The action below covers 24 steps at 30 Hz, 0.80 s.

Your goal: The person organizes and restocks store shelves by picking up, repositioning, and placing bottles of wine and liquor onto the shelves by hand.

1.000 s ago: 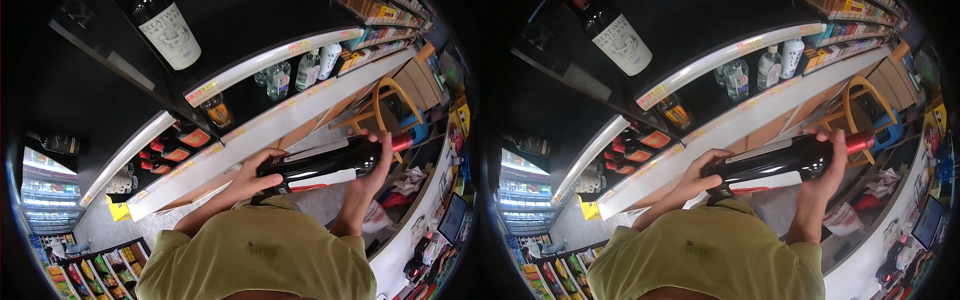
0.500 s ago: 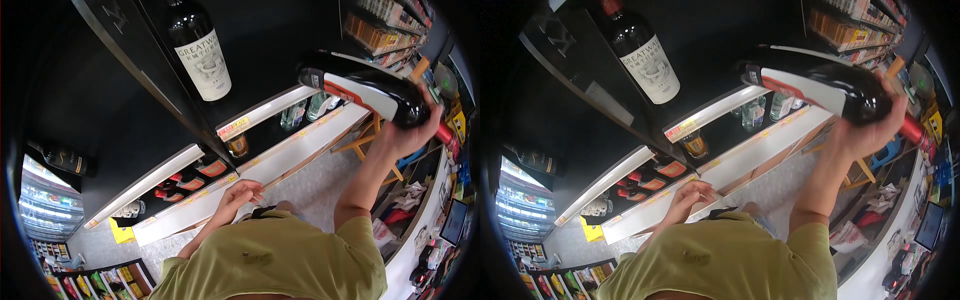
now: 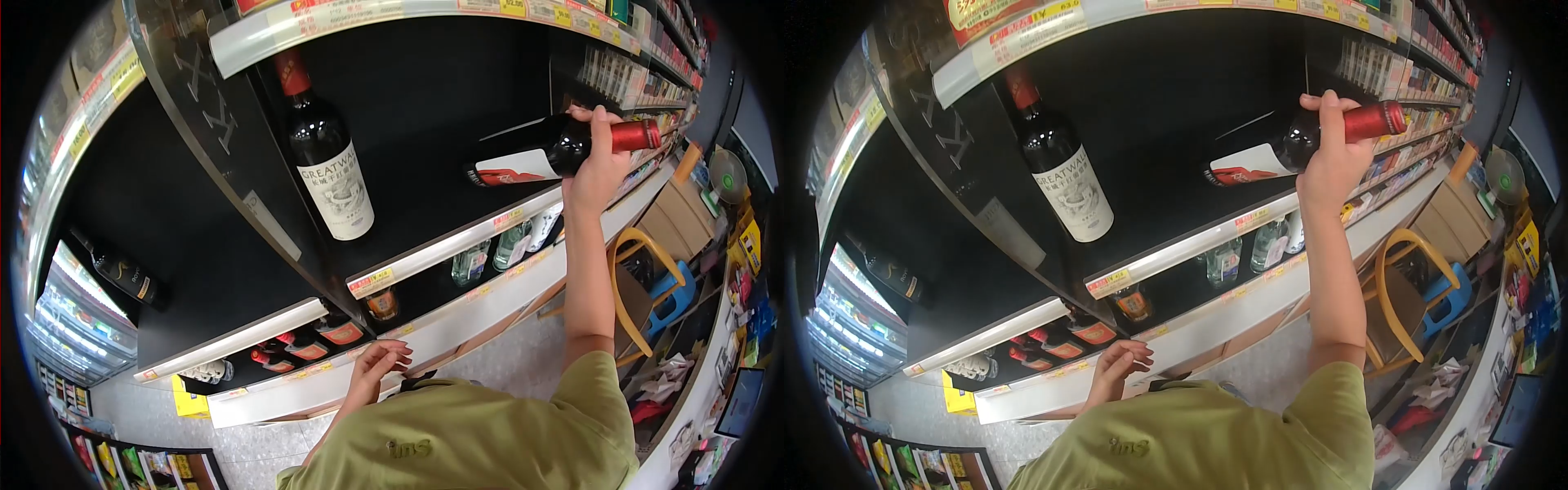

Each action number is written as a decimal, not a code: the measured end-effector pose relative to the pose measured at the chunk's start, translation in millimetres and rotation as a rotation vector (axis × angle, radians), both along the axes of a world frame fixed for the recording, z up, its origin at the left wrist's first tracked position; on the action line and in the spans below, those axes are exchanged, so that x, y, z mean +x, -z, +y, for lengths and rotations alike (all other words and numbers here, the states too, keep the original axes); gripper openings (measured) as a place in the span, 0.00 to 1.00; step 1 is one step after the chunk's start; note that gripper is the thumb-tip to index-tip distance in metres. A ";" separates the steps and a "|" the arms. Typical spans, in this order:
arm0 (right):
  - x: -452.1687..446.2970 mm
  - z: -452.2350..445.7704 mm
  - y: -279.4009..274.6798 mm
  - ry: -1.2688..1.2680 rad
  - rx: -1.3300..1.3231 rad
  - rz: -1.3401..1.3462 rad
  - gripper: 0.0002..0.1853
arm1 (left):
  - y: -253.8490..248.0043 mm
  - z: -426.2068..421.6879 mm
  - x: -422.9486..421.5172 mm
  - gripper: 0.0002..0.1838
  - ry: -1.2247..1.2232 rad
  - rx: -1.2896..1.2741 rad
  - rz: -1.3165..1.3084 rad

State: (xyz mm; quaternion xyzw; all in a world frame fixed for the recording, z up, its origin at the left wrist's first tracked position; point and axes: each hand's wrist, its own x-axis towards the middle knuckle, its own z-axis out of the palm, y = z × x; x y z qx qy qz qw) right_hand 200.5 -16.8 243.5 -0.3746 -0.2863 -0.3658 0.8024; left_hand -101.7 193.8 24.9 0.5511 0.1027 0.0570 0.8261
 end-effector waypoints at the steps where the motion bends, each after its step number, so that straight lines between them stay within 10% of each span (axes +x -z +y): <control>1: 5.6 0.3 0.7 -0.059 0.038 0.037 0.06 | -2.1 -1.4 2.0 0.17 -0.005 0.008 -0.006; 24: 97.5 22.2 -50.9 -0.241 -0.531 0.266 0.14 | 10.5 -19.7 0.4 0.16 -0.160 0.010 0.005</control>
